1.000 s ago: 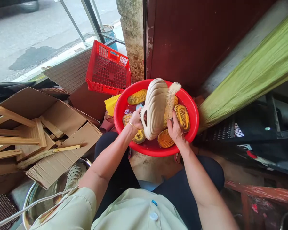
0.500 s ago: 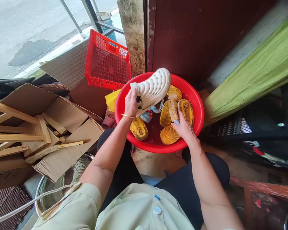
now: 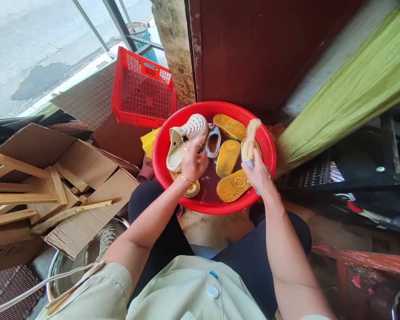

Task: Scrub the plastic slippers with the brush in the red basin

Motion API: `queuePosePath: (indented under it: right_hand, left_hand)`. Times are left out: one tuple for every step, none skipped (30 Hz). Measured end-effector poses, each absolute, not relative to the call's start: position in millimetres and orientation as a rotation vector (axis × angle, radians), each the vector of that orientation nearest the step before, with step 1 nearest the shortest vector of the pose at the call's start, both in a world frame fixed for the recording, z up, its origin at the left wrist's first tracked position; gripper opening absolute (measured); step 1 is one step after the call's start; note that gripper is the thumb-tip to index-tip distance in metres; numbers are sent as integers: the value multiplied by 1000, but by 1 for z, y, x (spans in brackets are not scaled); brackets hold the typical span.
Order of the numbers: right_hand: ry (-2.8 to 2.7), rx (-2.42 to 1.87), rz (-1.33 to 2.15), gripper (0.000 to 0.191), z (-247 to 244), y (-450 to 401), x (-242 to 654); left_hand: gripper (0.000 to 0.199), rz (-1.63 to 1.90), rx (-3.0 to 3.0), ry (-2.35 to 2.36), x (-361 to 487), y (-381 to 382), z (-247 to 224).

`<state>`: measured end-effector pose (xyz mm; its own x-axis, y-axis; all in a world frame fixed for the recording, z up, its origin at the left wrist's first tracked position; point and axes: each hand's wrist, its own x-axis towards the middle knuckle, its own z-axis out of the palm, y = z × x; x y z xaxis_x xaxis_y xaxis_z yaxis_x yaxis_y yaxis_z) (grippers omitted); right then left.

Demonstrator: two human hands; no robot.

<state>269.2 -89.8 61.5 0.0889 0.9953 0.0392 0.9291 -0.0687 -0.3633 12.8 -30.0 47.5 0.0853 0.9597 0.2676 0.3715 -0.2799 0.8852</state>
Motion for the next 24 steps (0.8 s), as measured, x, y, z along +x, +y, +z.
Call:
queuePosePath:
  right_hand:
    - [-1863, -2060, 372, 75, 65, -89, 266]
    - [-1819, -2039, 421, 74, 69, -88, 264]
    - [-1787, -2016, 458, 73, 72, -87, 261]
    - [-1771, -1997, 475, 73, 74, -86, 260]
    - [-1759, -1985, 482, 73, 76, -85, 259]
    - [-1749, -1978, 482, 73, 76, -84, 259]
    - [-1749, -1973, 478, 72, 77, -84, 259]
    - [-1761, -1970, 469, 72, 76, -85, 260]
    - [-1785, -1970, 456, 71, 76, -86, 262]
    - [-1814, -1975, 438, 70, 76, -87, 263]
    - [-1846, -1983, 420, 70, 75, -89, 264]
    - [-1870, -1998, 403, 69, 75, -91, 266]
    - [-1883, -2015, 387, 69, 75, -93, 267]
    - [-1889, -2033, 374, 69, 75, -95, 269]
    - [-1889, -2049, 366, 69, 74, -96, 270]
    - [-1885, -2067, 360, 70, 74, -97, 271]
    - [-1882, -2087, 359, 70, 73, -96, 271]
    - [-1880, -2110, 364, 71, 71, -96, 271]
    - [-1880, -2130, 371, 70, 70, -94, 271]
    - [-1888, -2138, 378, 69, 68, -93, 269]
    - [-1907, -2128, 383, 67, 67, -92, 266]
    - [-1938, -2099, 382, 64, 66, -92, 262]
    - [-1979, -2061, 375, 62, 66, -94, 256]
    - [-2028, -2023, 363, 60, 66, -97, 249]
  left_hand:
    - [46, 999, 1838, 1235, 26, -38, 43]
    - [45, 848, 1906, 1214, 40, -43, 37]
    - [51, 698, 1954, 1233, 54, -45, 31]
    - [59, 572, 1973, 1298, 69, -44, 25]
    - [71, 469, 1974, 1386, 82, -41, 19]
    - [84, 376, 1968, 1468, 95, -37, 14]
    - [96, 301, 1955, 1543, 106, -33, 11]
    - [104, 246, 1941, 1598, 116, -28, 8]
    - [109, 206, 1926, 1632, 123, -24, 5]
    - [111, 182, 1910, 1650, 128, -20, 2]
    - [111, 171, 1890, 1654, 131, -16, 0]
    - [109, 171, 1866, 1650, 132, -13, -3]
    - [106, 187, 1838, 1639, 131, -9, -6]
    - [103, 225, 1806, 1618, 128, -6, -8]
    - [100, 284, 1767, 1583, 123, -2, -9]
    - [96, 360, 1712, 1532, 117, 1, -9]
    - [91, 441, 1635, 1460, 109, 4, -7]
    - [85, 513, 1538, 1370, 102, 6, -3]
    - [80, 568, 1427, 1275, 93, 7, 2]
    - [75, 600, 1320, 1186, 85, 7, 9]
    - [72, 621, 1229, 1112, 76, 5, 16]
    - [69, 638, 1161, 1060, 68, 2, 22]
    - [68, 653, 1116, 1027, 59, -3, 28]
    - [67, 675, 1083, 1009, 51, -8, 33]
